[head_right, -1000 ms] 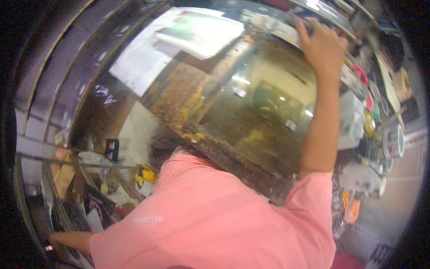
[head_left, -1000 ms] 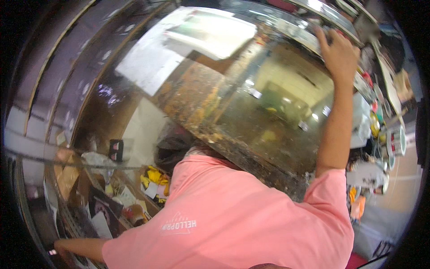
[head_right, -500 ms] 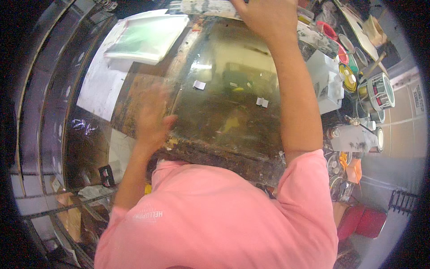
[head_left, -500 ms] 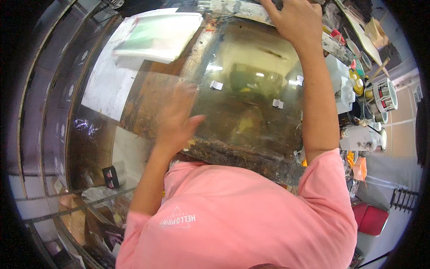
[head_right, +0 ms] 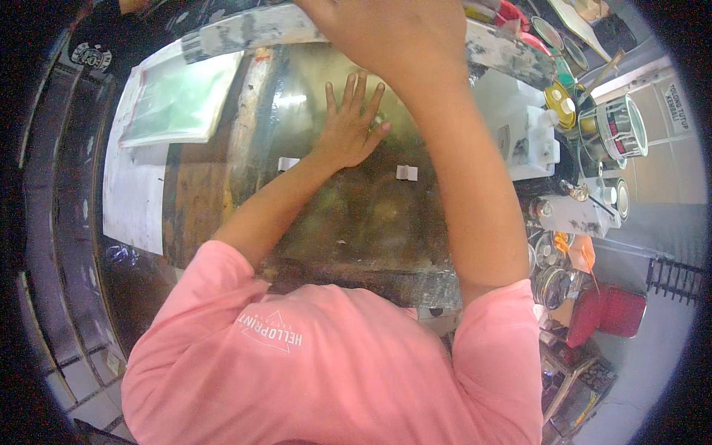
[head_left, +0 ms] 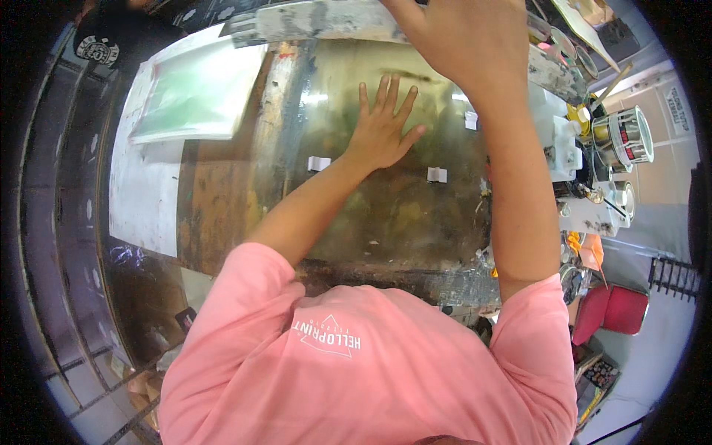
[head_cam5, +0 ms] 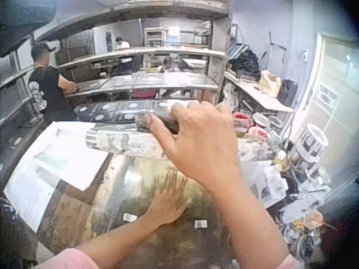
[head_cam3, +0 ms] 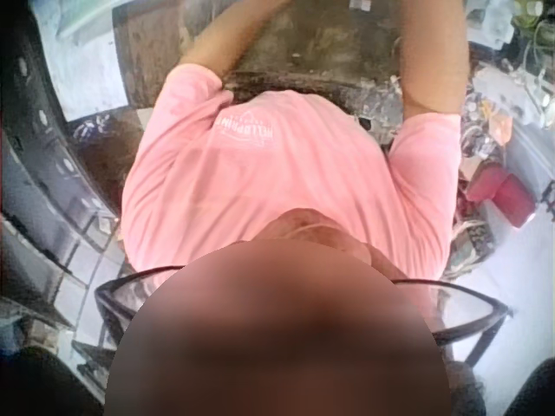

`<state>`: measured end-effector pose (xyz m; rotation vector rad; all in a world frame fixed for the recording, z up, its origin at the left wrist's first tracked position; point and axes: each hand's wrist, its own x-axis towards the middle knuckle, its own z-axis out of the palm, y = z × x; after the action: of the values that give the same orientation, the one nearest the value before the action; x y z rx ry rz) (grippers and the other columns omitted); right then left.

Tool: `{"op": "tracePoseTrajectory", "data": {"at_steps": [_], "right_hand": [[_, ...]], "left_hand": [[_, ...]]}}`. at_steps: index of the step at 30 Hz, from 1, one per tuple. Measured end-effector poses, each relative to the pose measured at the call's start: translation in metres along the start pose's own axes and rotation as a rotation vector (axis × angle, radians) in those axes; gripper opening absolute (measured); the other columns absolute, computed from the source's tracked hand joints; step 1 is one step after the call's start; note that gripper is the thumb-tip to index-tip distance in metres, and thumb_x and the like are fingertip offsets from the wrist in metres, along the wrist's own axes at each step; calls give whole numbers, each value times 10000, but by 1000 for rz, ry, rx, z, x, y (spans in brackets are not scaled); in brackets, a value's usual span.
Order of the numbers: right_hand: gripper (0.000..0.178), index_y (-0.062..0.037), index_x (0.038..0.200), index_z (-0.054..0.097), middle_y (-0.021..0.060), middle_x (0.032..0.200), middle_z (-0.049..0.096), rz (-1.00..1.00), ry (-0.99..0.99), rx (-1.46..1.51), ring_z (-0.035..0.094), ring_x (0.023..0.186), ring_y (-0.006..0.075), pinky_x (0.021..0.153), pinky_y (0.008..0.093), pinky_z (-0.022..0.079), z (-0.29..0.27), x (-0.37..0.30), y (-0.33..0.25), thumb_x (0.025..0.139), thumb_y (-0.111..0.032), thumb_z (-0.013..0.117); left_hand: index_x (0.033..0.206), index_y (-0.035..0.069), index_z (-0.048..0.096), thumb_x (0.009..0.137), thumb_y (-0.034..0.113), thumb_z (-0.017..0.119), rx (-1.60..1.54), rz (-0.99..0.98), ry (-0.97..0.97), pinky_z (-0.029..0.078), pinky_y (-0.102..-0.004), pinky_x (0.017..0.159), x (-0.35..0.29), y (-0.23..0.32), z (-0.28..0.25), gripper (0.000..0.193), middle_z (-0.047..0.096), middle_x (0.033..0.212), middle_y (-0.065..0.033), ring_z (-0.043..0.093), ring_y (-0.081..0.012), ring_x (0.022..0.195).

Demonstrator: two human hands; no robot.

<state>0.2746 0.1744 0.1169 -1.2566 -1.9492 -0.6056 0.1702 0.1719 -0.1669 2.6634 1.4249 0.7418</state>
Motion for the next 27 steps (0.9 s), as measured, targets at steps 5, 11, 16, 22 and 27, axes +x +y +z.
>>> {"op": "tracePoseTrajectory", "data": {"at_steps": [5, 11, 16, 22, 27], "right_hand": [[509, -46, 718, 665, 139, 705, 658, -5, 24, 18, 667, 780, 339, 778, 476, 432, -8, 4, -11, 969, -489, 658], [541, -98, 1073, 775, 121, 921, 754, -1, -73, -98, 714, 907, 316, 819, 455, 442, -4, -4, -10, 987, -595, 581], [519, -86, 925, 747, 116, 834, 722, -24, 4, -74, 702, 858, 326, 796, 473, 436, -1, -6, -9, 982, -581, 602], [503, -94, 931, 758, 121, 828, 711, -7, -63, -127, 698, 866, 326, 809, 466, 444, -6, 3, -12, 994, -566, 598], [485, -82, 1077, 762, 120, 914, 722, -27, -60, -109, 670, 869, 331, 807, 436, 420, -9, 11, -11, 1006, -532, 597]], "left_hand": [[1665, -8, 156, 1093, 607, 233, -361, -271, -6, -54, -689, 1239, 13, -8, -18, 843, 71, 1693, -359, 25, -467, 1604], [1509, 29, 524, 1064, 537, 504, -588, 32, 80, 379, -527, 1181, -44, 13, -105, 675, 484, 1532, -302, 476, -451, 1423], [1005, 51, 802, 897, 301, 825, -202, 52, 303, 572, -413, 768, -103, -49, -208, 273, 762, 949, -146, 726, -315, 835], [1218, 15, 727, 990, 394, 699, 164, -323, 325, 444, -517, 1060, -139, -168, -269, 443, 673, 1275, -204, 605, -373, 1216], [1553, 53, 484, 1063, 551, 468, 420, -483, -95, 162, -600, 1270, -136, -210, -233, 698, 393, 1647, -204, 295, -423, 1548]]}}
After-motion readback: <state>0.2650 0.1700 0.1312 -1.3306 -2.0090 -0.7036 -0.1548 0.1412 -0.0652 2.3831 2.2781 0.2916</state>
